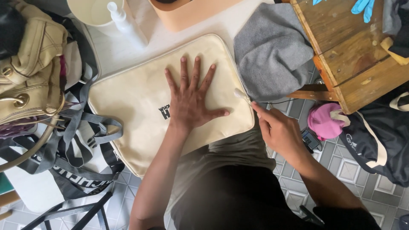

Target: Cleaning a white bag using a liquid solution, an applicator brush, and a cloth.

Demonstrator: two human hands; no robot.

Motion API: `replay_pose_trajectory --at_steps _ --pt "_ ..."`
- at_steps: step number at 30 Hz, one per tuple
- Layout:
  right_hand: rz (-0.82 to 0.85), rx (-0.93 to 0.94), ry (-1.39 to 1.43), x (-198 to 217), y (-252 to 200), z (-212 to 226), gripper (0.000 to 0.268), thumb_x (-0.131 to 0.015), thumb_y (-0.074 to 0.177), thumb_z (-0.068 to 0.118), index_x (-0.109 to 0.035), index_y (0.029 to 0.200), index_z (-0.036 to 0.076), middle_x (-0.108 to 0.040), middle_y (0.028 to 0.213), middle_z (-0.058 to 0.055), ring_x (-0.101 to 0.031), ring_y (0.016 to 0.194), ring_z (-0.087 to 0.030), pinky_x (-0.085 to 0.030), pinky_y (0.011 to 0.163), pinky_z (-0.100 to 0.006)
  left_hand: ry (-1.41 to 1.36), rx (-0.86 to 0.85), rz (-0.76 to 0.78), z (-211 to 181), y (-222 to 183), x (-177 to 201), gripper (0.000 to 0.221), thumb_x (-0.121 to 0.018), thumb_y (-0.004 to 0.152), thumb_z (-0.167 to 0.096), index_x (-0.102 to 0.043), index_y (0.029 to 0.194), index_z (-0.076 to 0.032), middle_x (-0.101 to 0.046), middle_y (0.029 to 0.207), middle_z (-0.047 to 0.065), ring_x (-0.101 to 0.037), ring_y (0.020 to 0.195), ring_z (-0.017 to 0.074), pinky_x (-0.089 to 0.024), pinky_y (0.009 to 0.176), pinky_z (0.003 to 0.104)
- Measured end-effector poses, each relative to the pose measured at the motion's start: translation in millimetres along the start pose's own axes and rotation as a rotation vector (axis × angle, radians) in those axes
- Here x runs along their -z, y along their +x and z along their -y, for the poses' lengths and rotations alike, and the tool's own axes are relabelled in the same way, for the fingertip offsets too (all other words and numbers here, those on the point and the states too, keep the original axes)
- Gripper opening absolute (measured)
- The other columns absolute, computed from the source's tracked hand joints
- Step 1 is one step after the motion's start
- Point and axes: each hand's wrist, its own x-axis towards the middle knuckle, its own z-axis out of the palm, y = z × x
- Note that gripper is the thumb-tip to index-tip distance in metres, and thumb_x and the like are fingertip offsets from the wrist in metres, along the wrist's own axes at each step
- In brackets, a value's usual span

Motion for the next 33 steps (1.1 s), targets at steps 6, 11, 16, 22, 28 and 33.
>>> replay_pose_trajectory --at_steps 6,11,16,22,28,33 --pt "-0.003 0.062 0.001 -6.3 5.6 -3.5 0.049 -0.061 0.094 0.017 -0.066 0.142 0.024 -0.069 0.085 -0.019 -0.072 0.087 -0.042 -0.054 0.058 -0.051 0.029 0.008 -0.030 1.1 -1.3 -0.7 0.128 -0.040 0.061 -0.107 -0.005 0.165 -0.040 -0.003 0.175 0.005 0.008 0.158 0.0362 0.005 0.121 0.073" --pt "0.047 0.013 -0.028 -14.0 -4.2 -6.4 0.056 -0.058 0.093 0.025 -0.060 0.148 0.035 -0.073 0.097 -0.013 -0.073 0.085 -0.037 -0.058 0.060 -0.051 0.042 -0.005 0.002 0.1 -1.6 1.1 0.129 -0.040 0.060 -0.106 -0.003 0.164 -0.040 -0.003 0.174 0.004 0.006 0.158 0.0376 0.006 0.120 0.073" --pt "0.000 0.037 -0.068 -4.5 5.2 3.4 0.049 -0.059 0.095 0.017 -0.060 0.144 0.026 -0.066 0.088 -0.004 -0.066 0.073 -0.025 -0.054 0.051 -0.042 0.085 -0.045 -0.214 6.8 2.2 -28.1 0.130 -0.036 0.061 -0.108 -0.008 0.165 -0.035 -0.007 0.173 0.007 0.003 0.158 0.0402 0.004 0.120 0.074" --pt "-0.015 -0.018 -0.039 -8.2 5.3 -0.6 0.046 -0.056 0.098 0.025 -0.065 0.143 0.027 -0.073 0.102 -0.015 -0.072 0.095 -0.038 -0.058 0.066 -0.050 0.039 0.005 -0.001 -1.5 -3.4 1.3 0.128 -0.041 0.061 -0.105 -0.004 0.164 -0.039 -0.004 0.174 0.004 0.005 0.158 0.0381 0.004 0.120 0.073" --pt "-0.023 0.002 -0.074 -10.5 8.9 -7.2 0.047 -0.059 0.097 0.025 -0.066 0.143 0.027 -0.074 0.104 -0.017 -0.073 0.093 -0.038 -0.058 0.067 -0.051 0.052 -0.005 -0.057 -0.4 -2.5 -7.2 0.129 -0.040 0.060 -0.107 -0.005 0.164 -0.039 -0.006 0.174 0.004 0.003 0.159 0.0374 0.000 0.121 0.074" --pt "-0.041 0.035 -0.003 -10.7 20.7 -6.6 0.043 -0.061 0.096 0.023 -0.071 0.136 0.032 -0.076 0.109 -0.009 -0.073 0.099 -0.030 -0.059 0.073 -0.046 0.013 -0.036 -0.110 12.3 -11.8 -12.5 0.115 -0.057 0.071 -0.088 -0.017 0.165 -0.035 -0.018 0.173 0.007 -0.005 0.159 0.0386 0.000 0.122 0.073"
